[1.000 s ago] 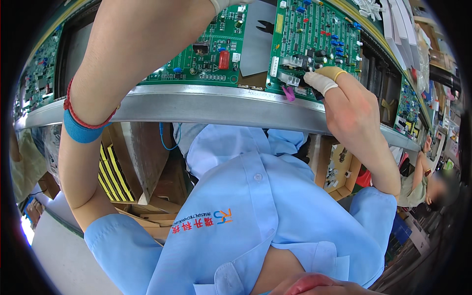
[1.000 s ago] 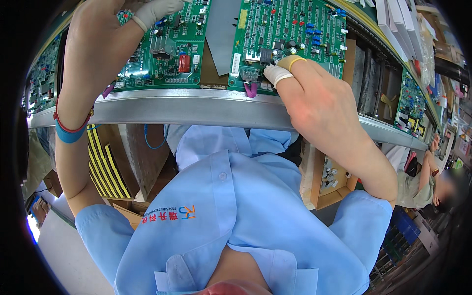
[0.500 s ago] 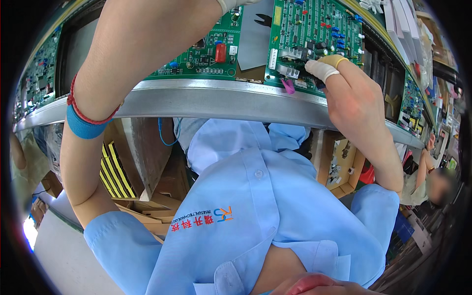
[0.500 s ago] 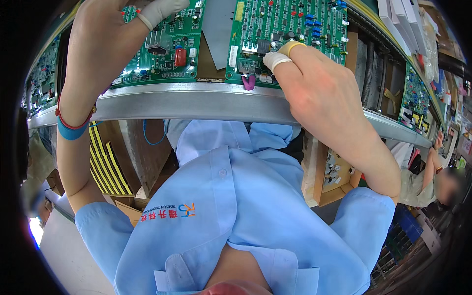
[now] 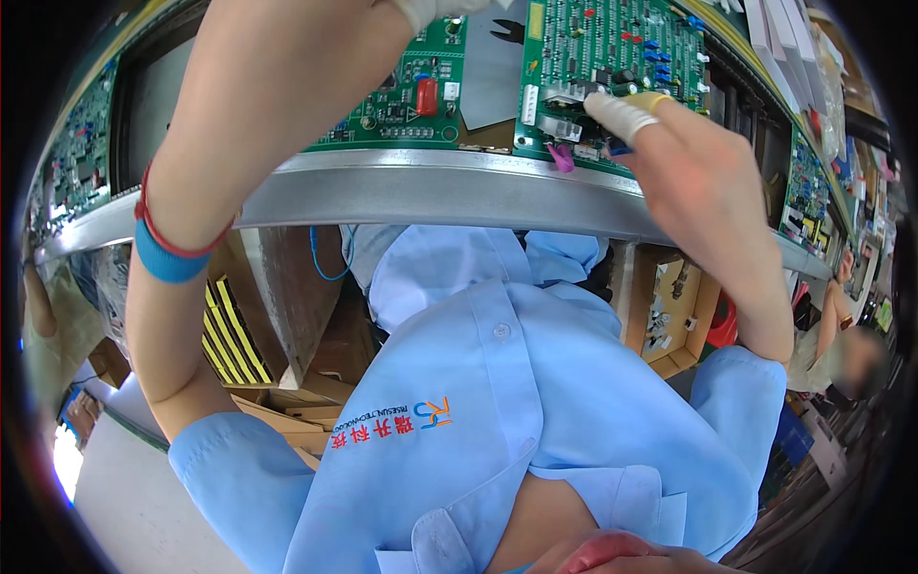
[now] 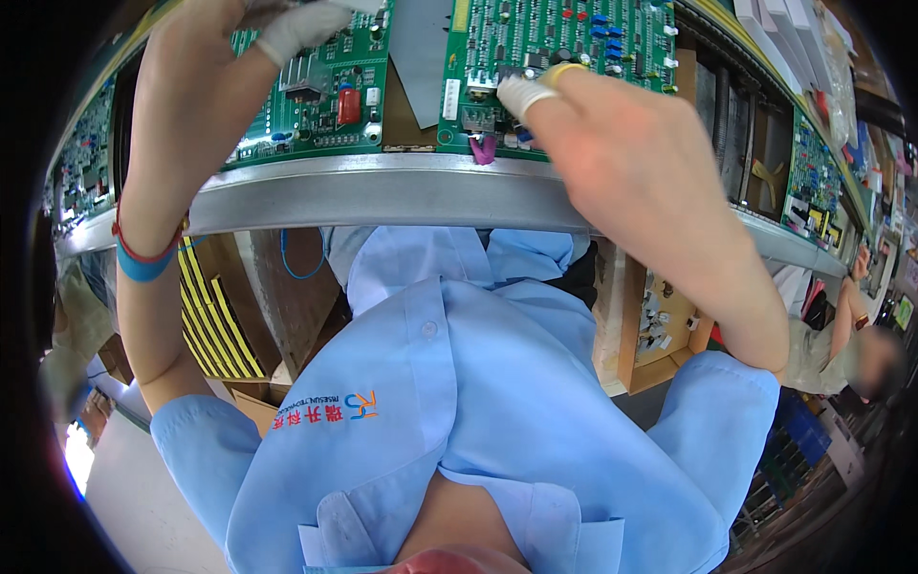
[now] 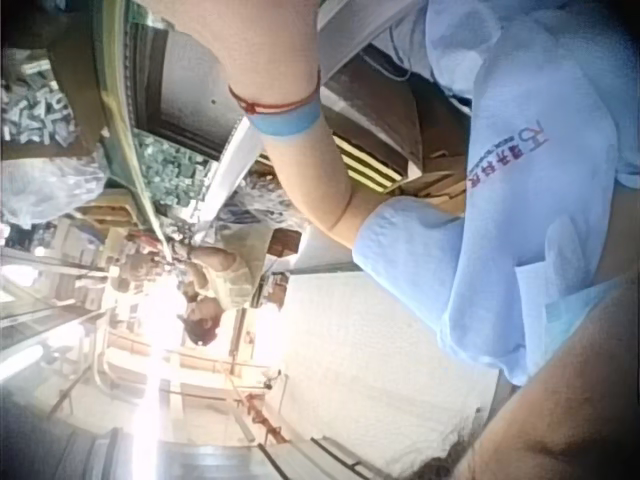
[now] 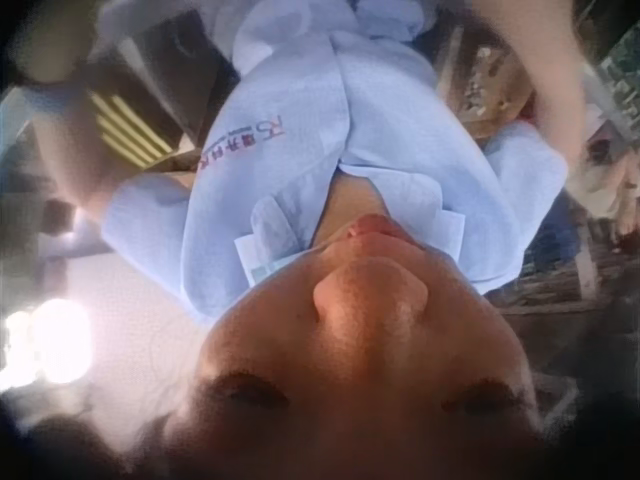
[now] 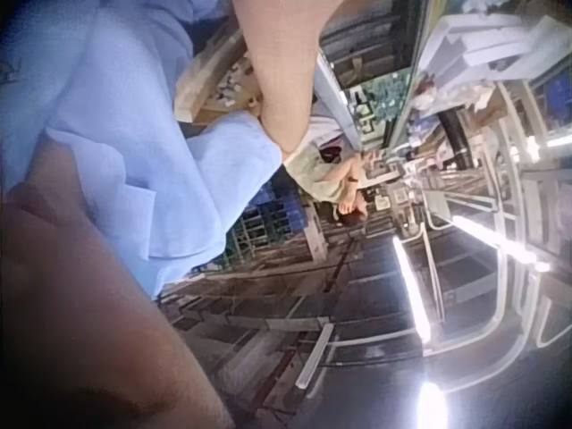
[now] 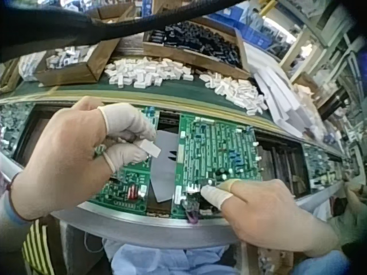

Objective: The person is assembling components onto a printed circuit board (PCB) on an assembly line.

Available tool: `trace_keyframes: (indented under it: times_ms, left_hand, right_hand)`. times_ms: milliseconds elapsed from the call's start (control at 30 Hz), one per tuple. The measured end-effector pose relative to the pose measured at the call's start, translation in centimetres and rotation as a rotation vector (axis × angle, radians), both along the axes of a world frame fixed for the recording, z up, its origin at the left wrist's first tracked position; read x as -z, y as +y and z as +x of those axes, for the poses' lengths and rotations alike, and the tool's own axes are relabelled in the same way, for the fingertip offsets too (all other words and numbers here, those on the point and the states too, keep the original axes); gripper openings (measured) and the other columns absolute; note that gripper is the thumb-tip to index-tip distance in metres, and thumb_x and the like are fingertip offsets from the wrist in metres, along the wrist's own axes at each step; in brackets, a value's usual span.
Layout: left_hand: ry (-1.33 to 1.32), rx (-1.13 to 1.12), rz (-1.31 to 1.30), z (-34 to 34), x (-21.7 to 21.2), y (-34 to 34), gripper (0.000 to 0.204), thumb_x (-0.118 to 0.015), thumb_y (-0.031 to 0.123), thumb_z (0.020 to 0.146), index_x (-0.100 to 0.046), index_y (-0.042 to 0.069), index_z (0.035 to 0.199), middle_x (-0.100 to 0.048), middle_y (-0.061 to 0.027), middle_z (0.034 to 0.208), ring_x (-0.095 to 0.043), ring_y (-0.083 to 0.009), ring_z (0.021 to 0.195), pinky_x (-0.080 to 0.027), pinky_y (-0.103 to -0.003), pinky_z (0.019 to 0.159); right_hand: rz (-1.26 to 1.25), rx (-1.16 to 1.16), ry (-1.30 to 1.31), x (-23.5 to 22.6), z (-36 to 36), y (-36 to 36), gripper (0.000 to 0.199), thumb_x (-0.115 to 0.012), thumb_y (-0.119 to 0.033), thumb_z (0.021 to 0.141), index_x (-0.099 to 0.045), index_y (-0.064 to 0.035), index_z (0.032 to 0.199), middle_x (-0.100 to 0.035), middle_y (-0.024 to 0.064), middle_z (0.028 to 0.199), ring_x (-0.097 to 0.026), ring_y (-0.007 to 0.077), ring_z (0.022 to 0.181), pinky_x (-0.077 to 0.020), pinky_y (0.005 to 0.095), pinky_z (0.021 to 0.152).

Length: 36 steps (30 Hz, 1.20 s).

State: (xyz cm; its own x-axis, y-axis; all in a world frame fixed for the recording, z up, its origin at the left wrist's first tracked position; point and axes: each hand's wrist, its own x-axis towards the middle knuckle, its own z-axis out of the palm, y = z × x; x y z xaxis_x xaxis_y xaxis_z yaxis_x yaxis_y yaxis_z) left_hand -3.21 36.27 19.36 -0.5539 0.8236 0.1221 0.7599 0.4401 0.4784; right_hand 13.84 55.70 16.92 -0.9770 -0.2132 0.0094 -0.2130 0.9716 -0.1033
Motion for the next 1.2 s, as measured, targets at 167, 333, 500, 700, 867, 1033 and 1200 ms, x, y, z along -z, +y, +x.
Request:
trace_keyframes:
  times_ms: [167,333,500,700,867,1033,1200]
  left_hand:
    - [0.025,0.276,0.038,2.7,-0.4,0.9,0.012,-0.072,0.012,0.083,-0.067,0.008,0.094,-0.067,-0.0043,0.089,-0.061,-0.0186,0.080,-0.031,-0.039,0.093]
    - [0.264,0.473,0.083,6.2,1.4,5.1,0.007,-0.066,0.012,0.081,-0.064,0.007,0.086,-0.055,-0.0098,0.105,-0.055,-0.0262,0.097,-0.032,-0.048,0.094]
    - [0.185,0.512,0.007,6.4,2.7,6.7,0.007,-0.064,0.010,0.080,-0.062,0.005,0.084,-0.054,-0.0145,0.109,-0.052,-0.0303,0.106,-0.027,-0.050,0.099]
    - [0.162,0.490,-0.098,6.2,5.1,7.6,0.013,-0.068,0.013,0.079,-0.064,0.004,0.088,-0.054,-0.0154,0.107,-0.050,-0.0320,0.106,-0.027,-0.049,0.097]
    - [0.179,0.494,-0.118,7.4,3.4,7.9,0.013,-0.067,0.014,0.080,-0.064,0.004,0.088,-0.054,-0.0136,0.106,-0.050,-0.0315,0.106,-0.027,-0.049,0.098]
    - [0.363,0.589,0.308,5.8,8.4,8.2,0.013,-0.065,0.014,0.079,-0.062,0.004,0.087,-0.055,-0.0122,0.105,-0.051,-0.0294,0.106,-0.029,-0.048,0.098]
    - [0.922,0.584,0.618,5.8,8.9,9.2,0.015,-0.055,0.013,0.075,-0.060,-0.001,0.079,-0.056,-0.0148,0.102,-0.056,-0.0278,0.100,-0.032,-0.047,0.099]
  right_hand:
    - [-0.497,0.297,0.051,-1.8,1.1,3.3,0.036,-0.063,-0.004,0.089,-0.063,-0.0058,0.125,-0.068,0.0000,0.090,-0.055,0.0045,0.071,-0.0428,0.0183,0.061]
    - [-0.941,0.480,0.070,-0.8,2.6,4.1,0.034,-0.067,-0.015,0.091,-0.062,-0.0037,0.122,-0.063,0.0011,0.086,-0.053,0.0043,0.070,-0.0427,0.0184,0.058]
    - [-0.747,0.388,0.170,-1.7,4.5,4.5,0.034,-0.079,-0.025,0.083,-0.069,0.0010,0.103,-0.061,0.0056,0.091,-0.052,0.0085,0.072,-0.0382,0.0211,0.060]
    - [-0.786,0.490,0.211,-0.9,6.8,5.4,0.039,-0.078,-0.030,0.082,-0.069,0.0027,0.102,-0.058,0.0063,0.089,-0.051,0.0104,0.074,-0.0370,0.0230,0.064]
    - [-0.875,0.519,0.231,0.2,7.5,5.8,0.036,-0.078,-0.021,0.083,-0.068,0.0042,0.106,-0.057,0.0052,0.087,-0.050,0.0103,0.074,-0.0380,0.0231,0.064]
    - [-0.850,0.715,0.305,0.6,7.6,3.2,0.036,-0.077,-0.017,0.083,-0.066,0.0048,0.110,-0.056,0.0044,0.087,-0.051,0.0098,0.076,-0.0406,0.0232,0.065]
    - [-0.969,0.546,0.227,0.7,6.9,5.5,0.040,-0.076,-0.013,0.084,-0.063,0.0038,0.118,-0.061,0.0045,0.088,-0.053,0.0073,0.071,-0.0430,0.0212,0.062]
